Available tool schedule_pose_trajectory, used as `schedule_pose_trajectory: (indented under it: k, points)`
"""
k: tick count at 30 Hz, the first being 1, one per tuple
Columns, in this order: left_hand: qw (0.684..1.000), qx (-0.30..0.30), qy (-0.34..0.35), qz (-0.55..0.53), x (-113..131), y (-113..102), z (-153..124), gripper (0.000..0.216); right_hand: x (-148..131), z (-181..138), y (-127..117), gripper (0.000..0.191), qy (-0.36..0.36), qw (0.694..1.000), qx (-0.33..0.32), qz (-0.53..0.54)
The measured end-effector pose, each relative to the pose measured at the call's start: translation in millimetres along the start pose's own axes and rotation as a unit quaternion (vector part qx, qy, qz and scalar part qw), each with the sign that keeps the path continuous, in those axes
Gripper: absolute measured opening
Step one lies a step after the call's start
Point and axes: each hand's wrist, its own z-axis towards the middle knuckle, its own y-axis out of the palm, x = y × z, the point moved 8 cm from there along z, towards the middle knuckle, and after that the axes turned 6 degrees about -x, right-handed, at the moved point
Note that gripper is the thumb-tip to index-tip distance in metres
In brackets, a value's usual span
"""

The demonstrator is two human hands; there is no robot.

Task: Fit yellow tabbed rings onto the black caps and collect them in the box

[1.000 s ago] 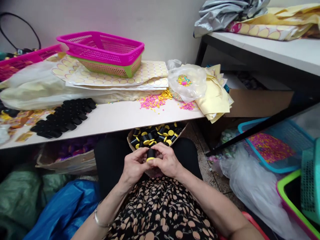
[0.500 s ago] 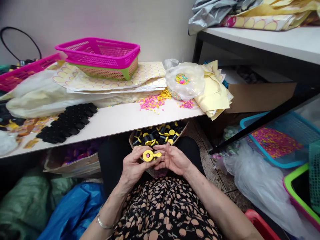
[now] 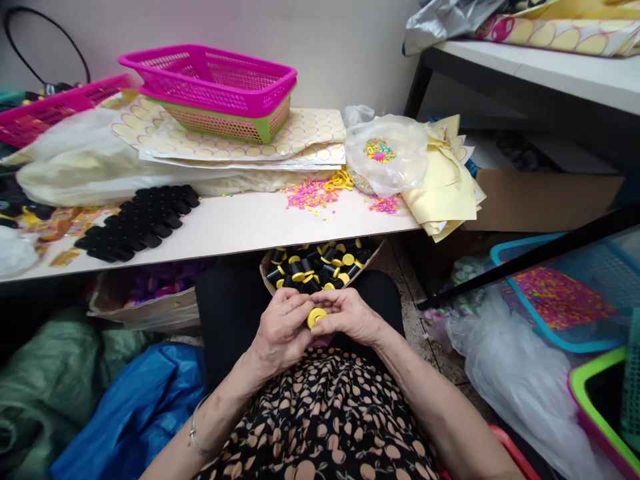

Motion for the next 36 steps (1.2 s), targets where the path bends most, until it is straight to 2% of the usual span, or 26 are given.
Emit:
schedule_pose_trajectory:
  k: [8, 12, 18, 20, 23, 25, 28, 30, 32, 34, 36]
  points:
    - [0.999, -0.046, 0.006, 0.005, 0, 12, -1, 0.012, -2, 1, 7, 0.055, 0.036, 0.999, -0.026, -0.029]
    - [0.999, -0.05, 0.008, -0.01, 1, 13, -3, 0.012, -1, 0, 12, 0.051, 0.056, 0.998, -0.018, -0.007]
    - [0.998, -0.024, 0.03, -0.056, 7, 12, -14, 0.018, 22, -7, 26, 0.044, 0.157, 0.985, -0.05, 0.055]
    - [0.997, -0.007, 0.03, -0.066, 2, 14, -18, 0.017, 32, -4, 22, 0.041, 0.151, 0.987, -0.016, 0.048]
    - [0.997, 0.001, -0.005, -0.076, -15, 20, -21, 0.014, 47, 2, 11, 0.035, 0.129, 0.989, 0.059, 0.034]
    - [0.996, 0.0, -0.022, -0.085, -24, 23, -23, 0.013, 50, 5, 6, 0.035, 0.096, 0.991, 0.082, 0.042]
    - [0.995, 0.005, -0.03, -0.093, -31, 24, -23, 0.019, 46, 5, 5, 0.045, 0.053, 0.995, 0.061, 0.066]
    - [0.995, 0.01, -0.041, -0.092, -33, 25, -22, 0.021, 46, 4, 8, 0.052, 0.054, 0.995, 0.028, 0.077]
    - [0.995, 0.005, -0.054, -0.089, -34, 26, -19, 0.021, 46, 3, 9, 0.051, 0.057, 0.995, 0.009, 0.077]
    - [0.994, -0.005, -0.071, -0.084, -32, 23, -16, 0.026, 46, 4, 4, 0.045, 0.055, 0.997, 0.023, 0.048]
    - [0.991, -0.01, -0.092, -0.095, -26, 11, -17, 0.035, 41, 7, -7, 0.043, 0.044, 0.996, 0.068, -0.036]
